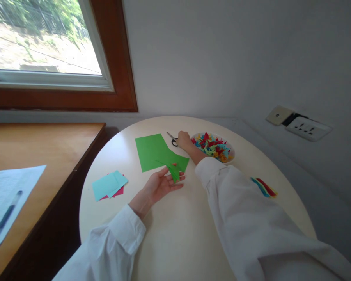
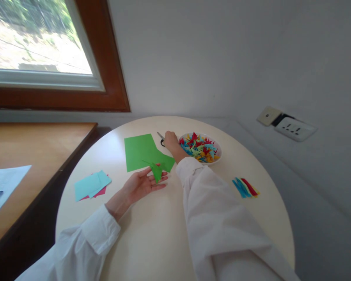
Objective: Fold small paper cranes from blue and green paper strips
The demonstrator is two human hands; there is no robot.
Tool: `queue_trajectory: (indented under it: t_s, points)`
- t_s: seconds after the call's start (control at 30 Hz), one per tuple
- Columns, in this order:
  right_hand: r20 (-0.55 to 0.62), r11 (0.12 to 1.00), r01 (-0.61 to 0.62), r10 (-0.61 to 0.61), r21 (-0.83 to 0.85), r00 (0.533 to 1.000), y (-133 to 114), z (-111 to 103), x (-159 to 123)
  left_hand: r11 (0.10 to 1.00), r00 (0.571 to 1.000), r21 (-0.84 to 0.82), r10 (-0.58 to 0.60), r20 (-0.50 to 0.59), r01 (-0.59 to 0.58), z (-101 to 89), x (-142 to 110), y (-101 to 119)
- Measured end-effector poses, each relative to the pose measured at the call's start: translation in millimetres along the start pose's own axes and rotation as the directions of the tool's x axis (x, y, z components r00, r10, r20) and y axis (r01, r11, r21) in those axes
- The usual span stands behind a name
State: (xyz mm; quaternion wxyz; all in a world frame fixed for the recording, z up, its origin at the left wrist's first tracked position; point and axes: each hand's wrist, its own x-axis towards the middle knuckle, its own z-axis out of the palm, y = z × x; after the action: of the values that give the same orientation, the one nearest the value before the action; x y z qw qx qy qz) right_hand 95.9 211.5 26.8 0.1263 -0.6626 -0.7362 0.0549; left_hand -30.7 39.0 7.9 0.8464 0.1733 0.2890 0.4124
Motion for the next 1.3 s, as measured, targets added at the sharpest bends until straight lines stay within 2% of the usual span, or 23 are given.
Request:
queue_trajectory:
  t_s: [0.17, 0.23, 0.33, 0.37, 0.43, 0.5, 0.57, 0.63, 0.73, 0.87, 1.03, 1.3]
  points:
    - [-0.038, 0.997, 0.069, -0.068, 0.043, 0.997, -1.8, -21.5, -18.2, 0.997, 0.998, 0.044, 0.057, -0.002, -0.057, -0.3, 0.0, -1.5]
    - [-0.064, 0.99, 0.118, -0.113, 0.077, 0.992, -0.7, -31.9, -36.9, 0.996, 0.997, 0.054, 0.069, -0.017, -0.068, -0.1, 0.7, -2.0]
    - [-0.104, 0.973, 0.183, -0.169, 0.139, 0.98, 5.9, -40.0, -79.8, 0.997, 0.997, 0.034, 0.07, -0.04, -0.068, 0.5, 2.3, -2.5]
    - [-0.122, 0.963, 0.203, -0.183, 0.179, 0.975, 9.0, -39.7, -96.8, 0.998, 0.997, 0.018, 0.064, -0.037, -0.064, 0.8, 2.9, -2.7]
    - [-0.194, 0.878, 0.293, -0.234, 0.379, 0.953, 15.3, -34.7, -130.7, 0.999, 0.999, -0.018, 0.048, -0.026, -0.048, 1.5, 3.8, -3.5]
    - [-0.269, 0.792, 0.376, -0.275, 0.481, 0.923, 19.6, -26.1, -160.3, 0.998, 0.999, -0.047, 0.031, -0.017, -0.032, 3.2, 4.0, -5.6]
    - [-0.294, 0.756, 0.42, -0.308, 0.502, 0.905, 21.5, -16.9, -182.1, 0.998, 1.0, -0.067, 0.02, -0.009, -0.02, 6.3, 3.0, -9.1]
    - [-0.324, 0.757, 0.431, -0.301, 0.49, 0.897, 22.1, -8.7, -195.4, 0.997, 1.0, -0.076, 0.015, 0.002, -0.015, 10.1, 1.2, -14.0]
    - [-0.367, 0.765, 0.433, -0.275, 0.476, 0.889, 23.7, 1.0, -204.6, 0.997, 1.0, -0.071, 0.006, 0.005, -0.005, 14.4, -1.4, -22.2]
    - [-0.412, 0.752, 0.491, -0.317, 0.439, 0.854, 28.2, 9.3, -210.1, 1.0, 0.999, -0.024, -0.006, 0.046, 0.007, 14.7, -2.3, -30.0]
    - [-0.452, 0.735, 0.538, -0.347, 0.413, 0.822, 31.6, 9.8, -214.0, 0.993, 0.994, 0.08, 0.084, 0.075, -0.089, 14.1, -4.0, -32.4]
    - [-0.451, 0.699, 0.51, -0.293, 0.5, 0.843, 37.8, 5.6, -215.0, 0.963, 0.987, 0.219, 0.162, -0.007, -0.156, 19.4, -8.2, -35.5]
